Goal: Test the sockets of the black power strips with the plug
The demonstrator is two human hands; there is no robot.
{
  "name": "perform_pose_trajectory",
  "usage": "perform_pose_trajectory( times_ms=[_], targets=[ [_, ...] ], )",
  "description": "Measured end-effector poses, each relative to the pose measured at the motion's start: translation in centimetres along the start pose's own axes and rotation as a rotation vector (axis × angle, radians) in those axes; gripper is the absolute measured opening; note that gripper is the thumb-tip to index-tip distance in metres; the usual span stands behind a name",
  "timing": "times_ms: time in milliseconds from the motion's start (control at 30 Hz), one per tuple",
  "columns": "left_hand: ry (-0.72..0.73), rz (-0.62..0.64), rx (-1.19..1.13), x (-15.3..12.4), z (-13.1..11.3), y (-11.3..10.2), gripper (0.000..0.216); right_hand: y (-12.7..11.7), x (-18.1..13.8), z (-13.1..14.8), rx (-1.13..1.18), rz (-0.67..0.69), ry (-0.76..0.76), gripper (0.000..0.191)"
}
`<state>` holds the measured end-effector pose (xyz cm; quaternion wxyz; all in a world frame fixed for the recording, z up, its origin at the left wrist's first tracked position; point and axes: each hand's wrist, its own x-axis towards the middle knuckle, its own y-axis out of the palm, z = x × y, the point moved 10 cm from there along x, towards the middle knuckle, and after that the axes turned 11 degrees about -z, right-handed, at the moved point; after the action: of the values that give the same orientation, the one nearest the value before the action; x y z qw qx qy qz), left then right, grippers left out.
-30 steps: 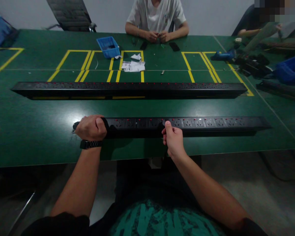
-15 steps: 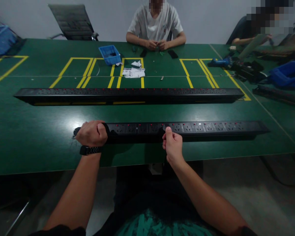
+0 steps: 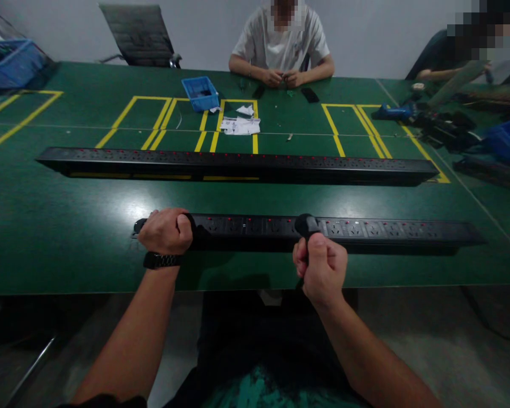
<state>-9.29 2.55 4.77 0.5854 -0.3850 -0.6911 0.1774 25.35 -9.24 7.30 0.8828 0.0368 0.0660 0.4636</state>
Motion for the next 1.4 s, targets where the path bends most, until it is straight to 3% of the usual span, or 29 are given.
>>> perform_pose_trajectory(
  times_ms=[100, 300, 433, 1000, 1400],
  targets=[
    [0.004, -0.022, 0.013, -0.1, 0.2, 0.0, 0.029, 1.5, -0.1, 0.4, 0.01, 0.001, 0.09, 0.057],
    [0.02, -0.058, -0.024, 0.0, -0.2, -0.4, 0.027, 3.3, 0.0, -5.5, 0.016, -0.051, 0.287, 0.046],
    [0.029, -0.071, 0.012, 0.1, -0.4, -0.6, 0.028, 3.1, -0.7, -7.4, 0.013, -0.062, 0.318, 0.049],
    [-0.015, -0.044, -0.023, -0.1, 0.4, -0.2, 0.027, 2.7, -0.5, -7.4, -0.03, -0.045, 0.365, 0.049],
    [0.005, -0.018, 0.009, 0.4, -0.4, -0.8, 0.029, 2.7, -0.4, -7.3, -0.043, -0.079, 0.364, 0.05]
  ],
)
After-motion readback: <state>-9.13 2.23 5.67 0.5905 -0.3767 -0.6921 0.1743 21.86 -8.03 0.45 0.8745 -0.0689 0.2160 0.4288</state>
